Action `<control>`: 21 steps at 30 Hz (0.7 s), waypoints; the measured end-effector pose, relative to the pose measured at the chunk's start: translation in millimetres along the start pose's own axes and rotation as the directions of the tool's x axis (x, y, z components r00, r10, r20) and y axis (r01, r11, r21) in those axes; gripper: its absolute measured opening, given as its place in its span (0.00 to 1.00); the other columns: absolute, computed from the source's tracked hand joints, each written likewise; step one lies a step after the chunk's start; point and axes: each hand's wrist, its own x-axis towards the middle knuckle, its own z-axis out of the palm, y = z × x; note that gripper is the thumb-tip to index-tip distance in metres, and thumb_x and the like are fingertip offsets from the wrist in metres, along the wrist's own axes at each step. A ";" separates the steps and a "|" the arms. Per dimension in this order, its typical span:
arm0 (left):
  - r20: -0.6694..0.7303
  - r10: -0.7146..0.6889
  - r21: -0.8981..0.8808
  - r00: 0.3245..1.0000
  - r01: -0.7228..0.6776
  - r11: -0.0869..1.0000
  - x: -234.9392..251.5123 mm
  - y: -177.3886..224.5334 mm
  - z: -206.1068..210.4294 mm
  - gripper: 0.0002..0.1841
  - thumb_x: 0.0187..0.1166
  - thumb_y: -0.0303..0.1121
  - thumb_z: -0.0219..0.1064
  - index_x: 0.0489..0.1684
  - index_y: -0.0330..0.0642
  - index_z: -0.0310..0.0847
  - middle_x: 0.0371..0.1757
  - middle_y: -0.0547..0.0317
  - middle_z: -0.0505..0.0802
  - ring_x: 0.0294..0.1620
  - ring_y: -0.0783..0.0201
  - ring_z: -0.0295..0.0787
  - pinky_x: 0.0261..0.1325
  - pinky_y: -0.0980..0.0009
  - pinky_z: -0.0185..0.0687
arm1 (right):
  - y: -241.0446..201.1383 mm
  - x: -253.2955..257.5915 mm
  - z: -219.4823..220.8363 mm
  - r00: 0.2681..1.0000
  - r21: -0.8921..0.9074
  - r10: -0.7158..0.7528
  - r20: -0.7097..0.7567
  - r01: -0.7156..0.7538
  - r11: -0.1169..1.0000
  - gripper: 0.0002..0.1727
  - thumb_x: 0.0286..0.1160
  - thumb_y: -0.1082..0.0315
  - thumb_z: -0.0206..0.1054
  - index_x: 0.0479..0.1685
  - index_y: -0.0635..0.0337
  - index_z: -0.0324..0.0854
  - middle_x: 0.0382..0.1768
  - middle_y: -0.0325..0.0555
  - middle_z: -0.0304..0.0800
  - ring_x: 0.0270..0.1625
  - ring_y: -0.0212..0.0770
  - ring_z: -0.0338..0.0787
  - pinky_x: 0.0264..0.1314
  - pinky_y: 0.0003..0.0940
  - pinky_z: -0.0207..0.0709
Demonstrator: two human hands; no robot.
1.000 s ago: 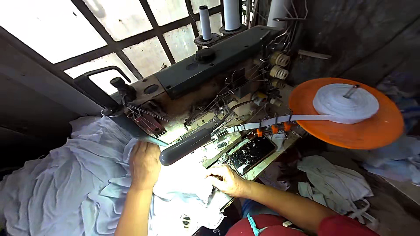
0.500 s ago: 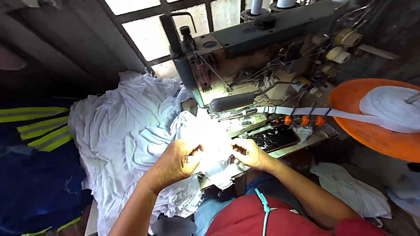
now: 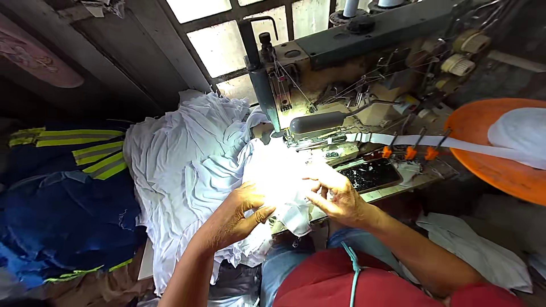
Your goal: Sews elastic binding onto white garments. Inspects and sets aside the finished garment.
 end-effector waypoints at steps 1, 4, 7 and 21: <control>0.008 0.033 -0.030 0.999 -0.033 0.999 2.1 3.1 0.3 0.25 0.91 0.43 0.53 0.19 0.39 0.80 0.23 0.60 0.84 0.38 0.73 0.80 0.54 0.75 0.69 | -8.9 4.1 -1.6 0.996 0.103 -0.010 0.089 0.001 0.995 0.19 0.81 0.63 0.67 0.62 0.70 0.84 0.39 0.50 0.90 0.31 0.26 0.81 0.35 0.16 0.74; 0.031 0.103 -0.078 0.994 -0.100 0.992 9.6 18.2 2.9 0.28 0.93 0.45 0.50 0.16 0.41 0.77 0.23 0.59 0.84 0.37 0.70 0.79 0.56 0.71 0.67 | -20.7 12.4 0.9 0.957 0.207 -0.076 0.281 0.017 0.978 0.22 0.84 0.62 0.66 0.67 0.72 0.81 0.31 0.49 0.86 0.27 0.28 0.77 0.31 0.17 0.70; -0.008 0.150 -0.065 0.989 -0.150 0.987 13.9 30.8 15.0 0.29 0.89 0.50 0.56 0.11 0.45 0.72 0.19 0.60 0.81 0.33 0.66 0.79 0.57 0.65 0.68 | -17.4 11.2 -0.9 0.938 0.223 -0.136 0.320 0.065 0.973 0.13 0.86 0.68 0.62 0.51 0.69 0.87 0.33 0.51 0.89 0.31 0.30 0.84 0.37 0.19 0.77; -0.557 -0.027 0.578 0.830 0.410 0.706 35.0 -34.1 57.1 0.15 0.71 0.25 0.62 0.49 0.27 0.90 0.58 0.36 0.94 0.62 0.34 0.89 0.68 0.39 0.77 | 13.8 -31.9 -39.4 0.975 0.466 0.142 0.173 -0.208 0.860 0.14 0.78 0.64 0.71 0.24 0.58 0.81 0.34 0.32 0.84 0.40 0.16 0.82 0.43 0.12 0.76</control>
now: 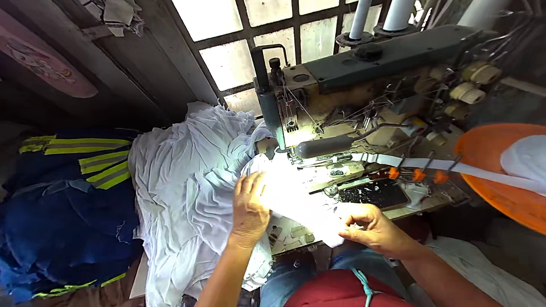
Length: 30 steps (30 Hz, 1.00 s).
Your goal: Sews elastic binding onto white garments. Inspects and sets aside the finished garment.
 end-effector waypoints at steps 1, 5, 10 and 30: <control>0.037 0.021 0.023 0.999 -0.022 0.999 3.9 -5.8 -4.2 0.15 0.68 0.22 0.63 0.49 0.28 0.91 0.58 0.38 0.94 0.60 0.35 0.91 0.63 0.41 0.79 | 9.2 -3.4 3.9 0.999 0.025 0.040 0.000 -0.040 0.999 0.12 0.76 0.66 0.71 0.24 0.58 0.82 0.33 0.30 0.84 0.38 0.16 0.82 0.42 0.13 0.77; 0.177 0.219 -0.035 0.960 -0.216 0.976 6.9 -12.0 -3.1 0.13 0.71 0.22 0.62 0.47 0.27 0.90 0.50 0.37 0.95 0.44 0.40 0.94 0.46 0.50 0.89 | 30.9 -9.9 16.7 0.999 -0.022 0.048 0.014 -0.047 0.999 0.13 0.76 0.66 0.73 0.26 0.64 0.83 0.31 0.37 0.86 0.39 0.20 0.85 0.45 0.16 0.80; 0.246 0.258 -0.085 0.934 -0.244 0.966 8.7 -5.1 -10.7 0.15 0.69 0.24 0.60 0.45 0.28 0.91 0.50 0.39 0.96 0.52 0.42 0.95 0.56 0.53 0.88 | 22.1 -20.6 14.9 0.999 -0.137 -0.033 0.009 0.034 0.990 0.16 0.77 0.63 0.72 0.23 0.64 0.82 0.28 0.43 0.85 0.39 0.26 0.84 0.45 0.17 0.75; 0.153 0.145 -0.182 0.978 -0.116 0.976 79.4 -40.8 11.2 0.15 0.66 0.20 0.65 0.49 0.31 0.90 0.56 0.40 0.92 0.61 0.42 0.90 0.64 0.47 0.84 | 63.5 53.3 29.0 0.987 -0.337 -0.100 -0.126 0.052 0.940 0.11 0.83 0.69 0.62 0.42 0.69 0.86 0.34 0.51 0.88 0.35 0.33 0.86 0.42 0.23 0.81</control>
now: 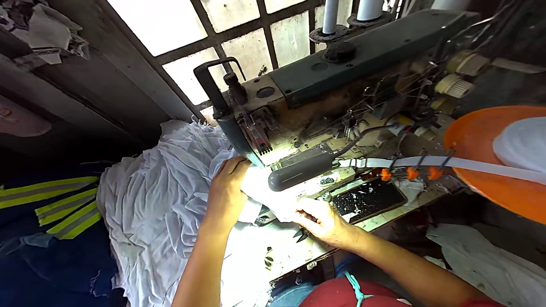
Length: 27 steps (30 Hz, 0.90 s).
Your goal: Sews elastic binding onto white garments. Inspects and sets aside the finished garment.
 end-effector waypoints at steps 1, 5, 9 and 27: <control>-0.002 0.004 -0.020 1.000 -0.004 1.000 -3.4 6.2 -3.7 0.15 0.64 0.20 0.63 0.48 0.31 0.90 0.56 0.41 0.93 0.60 0.44 0.90 0.63 0.49 0.84 | -0.1 -0.1 0.4 1.000 -0.003 -0.012 0.002 0.012 1.000 0.11 0.83 0.69 0.62 0.41 0.70 0.86 0.34 0.51 0.87 0.35 0.34 0.86 0.42 0.24 0.80; 0.056 -0.009 -0.125 0.998 0.016 0.992 -19.0 31.7 -10.7 0.16 0.67 0.21 0.60 0.48 0.32 0.92 0.56 0.44 0.94 0.60 0.50 0.92 0.67 0.58 0.84 | -0.8 -3.2 1.9 0.998 0.024 -0.059 0.022 0.059 0.998 0.11 0.82 0.70 0.64 0.37 0.70 0.86 0.34 0.53 0.87 0.37 0.36 0.87 0.45 0.25 0.81; 0.227 -0.090 -0.205 0.970 0.138 0.969 -30.0 40.7 -9.2 0.19 0.70 0.22 0.59 0.59 0.32 0.86 0.61 0.44 0.92 0.69 0.50 0.86 0.74 0.54 0.77 | 1.2 -6.3 4.1 0.999 0.131 -0.050 -0.006 0.050 0.990 0.09 0.81 0.71 0.65 0.39 0.70 0.87 0.36 0.50 0.89 0.36 0.30 0.89 0.43 0.21 0.84; 0.194 -0.003 -0.135 0.981 0.030 0.990 -3.9 25.8 -28.1 0.20 0.69 0.39 0.63 0.54 0.37 0.90 0.61 0.48 0.92 0.66 0.46 0.87 0.67 0.42 0.79 | -12.5 29.6 -4.5 0.988 0.070 0.076 -0.137 -0.067 0.995 0.12 0.82 0.69 0.63 0.46 0.72 0.86 0.26 0.44 0.86 0.24 0.27 0.83 0.31 0.21 0.80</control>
